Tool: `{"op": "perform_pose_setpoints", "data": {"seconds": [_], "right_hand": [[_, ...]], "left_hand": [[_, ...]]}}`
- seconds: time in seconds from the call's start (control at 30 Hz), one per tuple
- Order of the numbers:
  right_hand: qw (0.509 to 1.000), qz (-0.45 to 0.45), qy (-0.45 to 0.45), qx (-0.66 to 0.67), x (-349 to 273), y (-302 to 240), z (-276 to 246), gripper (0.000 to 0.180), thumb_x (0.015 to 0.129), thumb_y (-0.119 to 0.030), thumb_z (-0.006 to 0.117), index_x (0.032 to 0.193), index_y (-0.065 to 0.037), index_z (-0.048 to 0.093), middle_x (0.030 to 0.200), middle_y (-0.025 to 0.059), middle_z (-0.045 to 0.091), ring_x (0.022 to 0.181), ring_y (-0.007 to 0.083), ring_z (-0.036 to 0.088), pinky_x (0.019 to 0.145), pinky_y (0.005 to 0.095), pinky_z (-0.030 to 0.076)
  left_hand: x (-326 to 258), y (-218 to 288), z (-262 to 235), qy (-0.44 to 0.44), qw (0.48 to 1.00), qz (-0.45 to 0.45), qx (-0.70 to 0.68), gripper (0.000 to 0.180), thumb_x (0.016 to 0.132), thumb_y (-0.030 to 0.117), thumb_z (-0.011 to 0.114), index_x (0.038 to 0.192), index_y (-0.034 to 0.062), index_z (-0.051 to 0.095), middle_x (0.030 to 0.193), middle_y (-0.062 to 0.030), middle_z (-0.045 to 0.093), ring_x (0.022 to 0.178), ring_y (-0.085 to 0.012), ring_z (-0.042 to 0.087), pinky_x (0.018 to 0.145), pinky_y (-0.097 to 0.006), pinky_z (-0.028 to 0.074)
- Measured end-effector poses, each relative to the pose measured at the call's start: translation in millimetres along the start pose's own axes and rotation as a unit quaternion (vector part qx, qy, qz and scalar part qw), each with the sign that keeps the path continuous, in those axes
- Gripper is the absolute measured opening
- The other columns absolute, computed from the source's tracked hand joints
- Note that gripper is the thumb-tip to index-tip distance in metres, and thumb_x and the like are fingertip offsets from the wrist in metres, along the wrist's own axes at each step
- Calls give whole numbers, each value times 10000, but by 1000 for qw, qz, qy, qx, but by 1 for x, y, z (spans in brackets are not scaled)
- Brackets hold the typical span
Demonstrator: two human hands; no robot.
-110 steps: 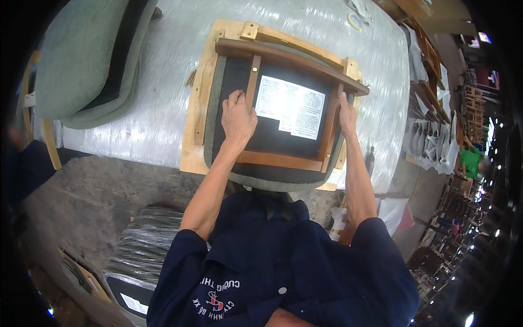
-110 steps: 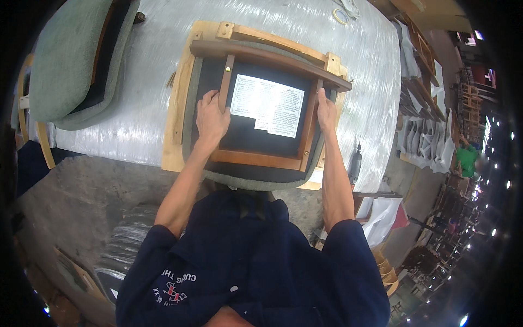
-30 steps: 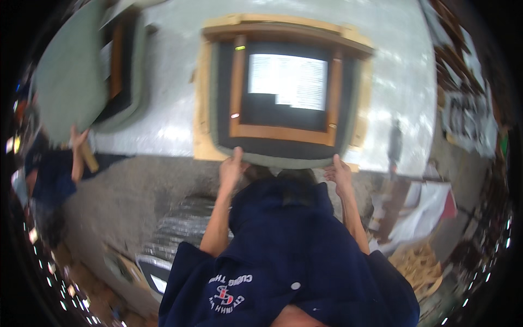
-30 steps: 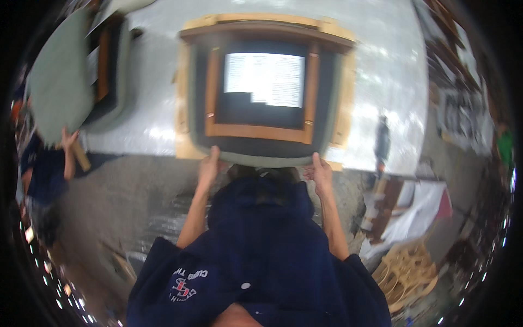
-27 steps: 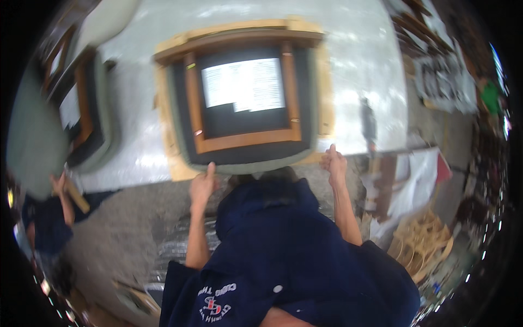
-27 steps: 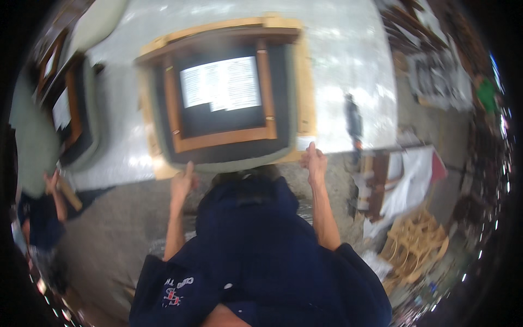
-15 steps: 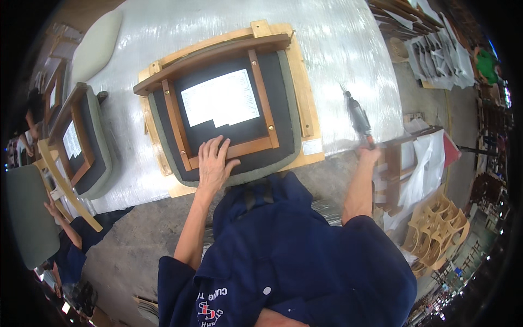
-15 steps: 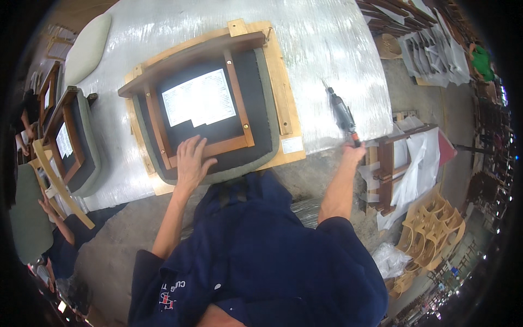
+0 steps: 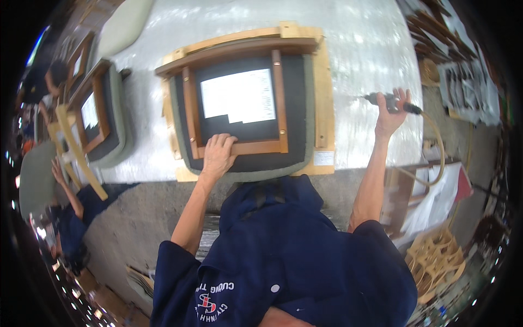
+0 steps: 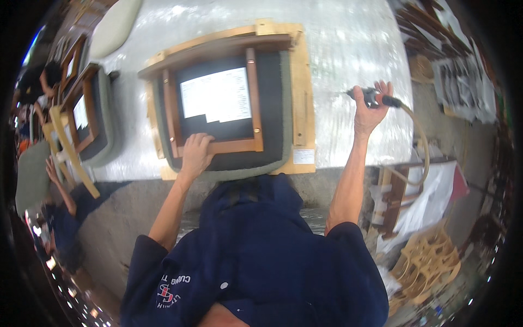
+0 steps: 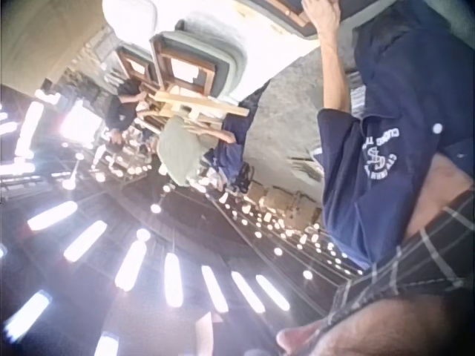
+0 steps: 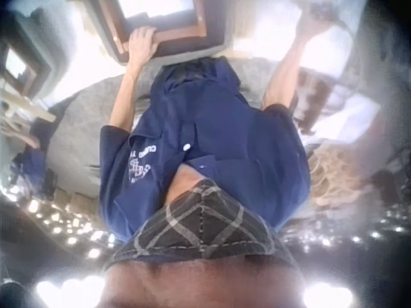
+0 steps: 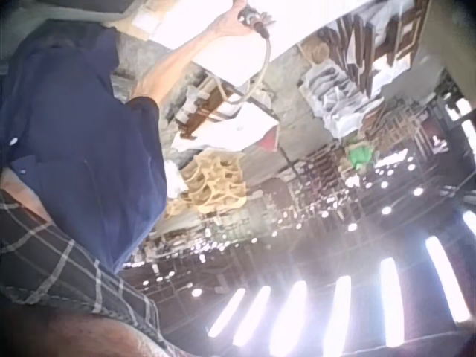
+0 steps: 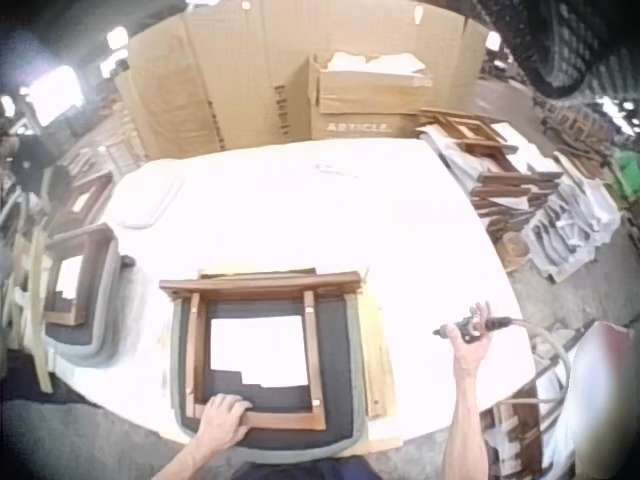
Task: The person repeatedly picks up chair seats and wooden frames, aligns them on a workbench, and uses a pneumatic drill to fasten the frames to the seats. Completed units are stacked nearby. The person handles multiple chair seats and frames throughout the clip.
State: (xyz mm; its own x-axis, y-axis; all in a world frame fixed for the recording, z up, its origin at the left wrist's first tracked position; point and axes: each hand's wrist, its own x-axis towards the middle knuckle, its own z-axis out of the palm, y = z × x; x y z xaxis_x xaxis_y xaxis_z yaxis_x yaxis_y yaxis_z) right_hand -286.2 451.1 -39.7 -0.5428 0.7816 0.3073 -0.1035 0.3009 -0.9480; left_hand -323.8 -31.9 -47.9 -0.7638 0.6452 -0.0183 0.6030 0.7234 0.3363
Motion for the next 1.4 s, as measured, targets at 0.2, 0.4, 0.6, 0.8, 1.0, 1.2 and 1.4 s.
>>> {"op": "perform_pose_setpoints", "data": {"seconds": [0.2,0.4,0.6,0.8,1.0,1.2,1.4], "right_hand": [[997,7,69,-33,-21,67,41,412,863,-88,787,1208,-2,580,1019,114,667,912,167,652,836,301,551],[994,9,-49,-95,-3,17,68,399,867,-115,790,1176,20,577,867,80,706,758,141,660,758,265,534],[980,41,-159,117,-44,-102,179,308,893,-54,742,1118,5,540,921,166,722,883,248,730,851,359,572],[952,9,-251,174,-123,-160,313,265,900,-71,739,1095,-18,568,952,161,720,917,226,723,866,336,561],[944,-8,-291,156,-171,-164,391,301,870,-76,764,1083,2,567,907,150,729,859,195,721,800,303,566],[944,10,-303,130,-187,-156,414,275,880,-67,752,1067,17,568,894,152,722,844,198,725,776,307,570],[944,-20,-318,88,-193,-158,420,240,895,-48,726,1063,21,569,880,159,729,858,203,727,799,315,564]], "left_hand": [[-5,5,-2,23,999,-33,-24,459,686,37,741,1120,85,599,1096,-100,588,1054,-314,555,903,-434,449],[-8,-3,0,34,998,-17,-52,469,676,50,758,1119,100,611,1093,-79,592,1066,-290,561,918,-426,451],[-14,-13,4,54,996,14,-73,469,669,88,799,1104,108,625,1081,-65,594,1049,-278,565,915,-410,459],[-19,-22,11,71,993,20,-96,463,686,141,822,1105,115,627,1068,-67,583,1042,-264,555,904,-402,463],[-21,-29,24,87,992,27,-87,256,791,178,717,1013,96,619,1012,-82,566,993,-271,545,856,-388,483],[-21,-35,29,108,985,46,-127,179,815,111,610,986,62,622,998,-103,569,987,-282,547,831,-387,492],[-21,-43,22,68,988,63,-121,174,817,90,590,984,53,624,1010,-102,574,998,-279,547,849,-381,480]]}}
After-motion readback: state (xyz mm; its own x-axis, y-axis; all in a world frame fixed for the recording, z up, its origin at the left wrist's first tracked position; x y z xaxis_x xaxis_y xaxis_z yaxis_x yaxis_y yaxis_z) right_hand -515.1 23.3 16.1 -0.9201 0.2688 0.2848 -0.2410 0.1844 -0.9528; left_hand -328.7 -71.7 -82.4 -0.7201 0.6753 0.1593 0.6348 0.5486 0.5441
